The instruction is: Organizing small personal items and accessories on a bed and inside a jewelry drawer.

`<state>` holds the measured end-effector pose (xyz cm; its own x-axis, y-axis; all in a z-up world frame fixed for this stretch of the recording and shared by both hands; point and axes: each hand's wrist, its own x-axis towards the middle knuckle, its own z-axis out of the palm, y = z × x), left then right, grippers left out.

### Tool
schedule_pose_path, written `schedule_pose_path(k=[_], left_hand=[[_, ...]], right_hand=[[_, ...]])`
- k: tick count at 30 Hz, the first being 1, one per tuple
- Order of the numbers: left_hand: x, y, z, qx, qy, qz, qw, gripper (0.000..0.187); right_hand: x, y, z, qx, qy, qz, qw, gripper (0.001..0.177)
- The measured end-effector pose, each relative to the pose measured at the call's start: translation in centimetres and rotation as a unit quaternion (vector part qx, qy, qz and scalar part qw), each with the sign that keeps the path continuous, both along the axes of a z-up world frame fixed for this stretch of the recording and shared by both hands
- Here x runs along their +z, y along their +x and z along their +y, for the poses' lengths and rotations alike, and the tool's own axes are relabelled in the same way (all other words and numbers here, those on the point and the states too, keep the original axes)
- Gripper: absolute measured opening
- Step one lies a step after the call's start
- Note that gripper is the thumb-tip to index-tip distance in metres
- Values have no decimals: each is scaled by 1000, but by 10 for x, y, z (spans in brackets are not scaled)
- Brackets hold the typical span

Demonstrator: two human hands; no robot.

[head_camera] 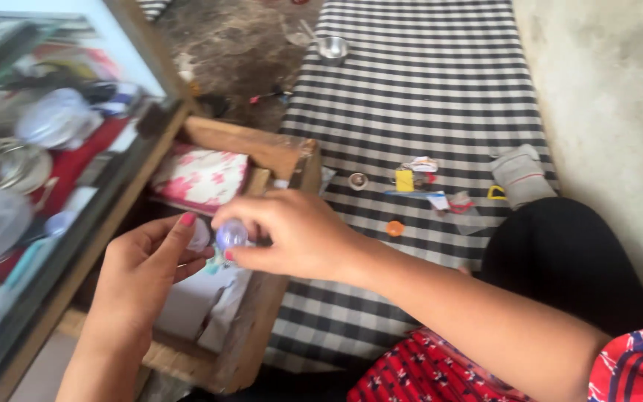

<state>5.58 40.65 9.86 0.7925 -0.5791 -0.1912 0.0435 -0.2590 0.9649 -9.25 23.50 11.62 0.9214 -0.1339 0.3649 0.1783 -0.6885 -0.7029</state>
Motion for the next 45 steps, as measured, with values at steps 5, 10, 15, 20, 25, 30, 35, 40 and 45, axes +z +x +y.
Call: schedule_pose_path(k=[5, 10, 15, 20, 25, 30, 35, 40, 45], left_hand=[[-16, 16, 37, 61, -23, -71, 995, 39], [-26, 20, 48, 77, -42, -176, 980, 43], [-21, 16, 46, 124, -147, -111, 975, 46], [-26, 21, 41, 124, -118, -112, 979, 47], [-32, 24, 36, 138, -65, -144, 978, 42], [-43, 29, 36, 209, 143, -353, 901, 40], [-35, 22, 32, 207, 143, -335, 908, 47], [-30, 18, 30, 206, 158, -317, 912, 53], [-26, 14, 27, 224, 193, -339, 893, 51]], right_hand=[[-19, 45, 43, 75, -100, 89, 988, 36], [-27, 87, 82, 122, -194, 163, 960, 37], [-84, 127, 105, 130, -261, 254, 922, 30], [-79, 131, 98, 113, -205, 280, 931, 36], [-54, 116, 81, 2, -58, 310, 949, 35], [-58, 111, 86, -14, 98, -104, 990, 51], [-69, 121, 81, -6, 137, -161, 977, 51], [-65, 126, 76, -40, 124, -73, 989, 34], [-67, 124, 76, -47, 72, -7, 996, 25]])
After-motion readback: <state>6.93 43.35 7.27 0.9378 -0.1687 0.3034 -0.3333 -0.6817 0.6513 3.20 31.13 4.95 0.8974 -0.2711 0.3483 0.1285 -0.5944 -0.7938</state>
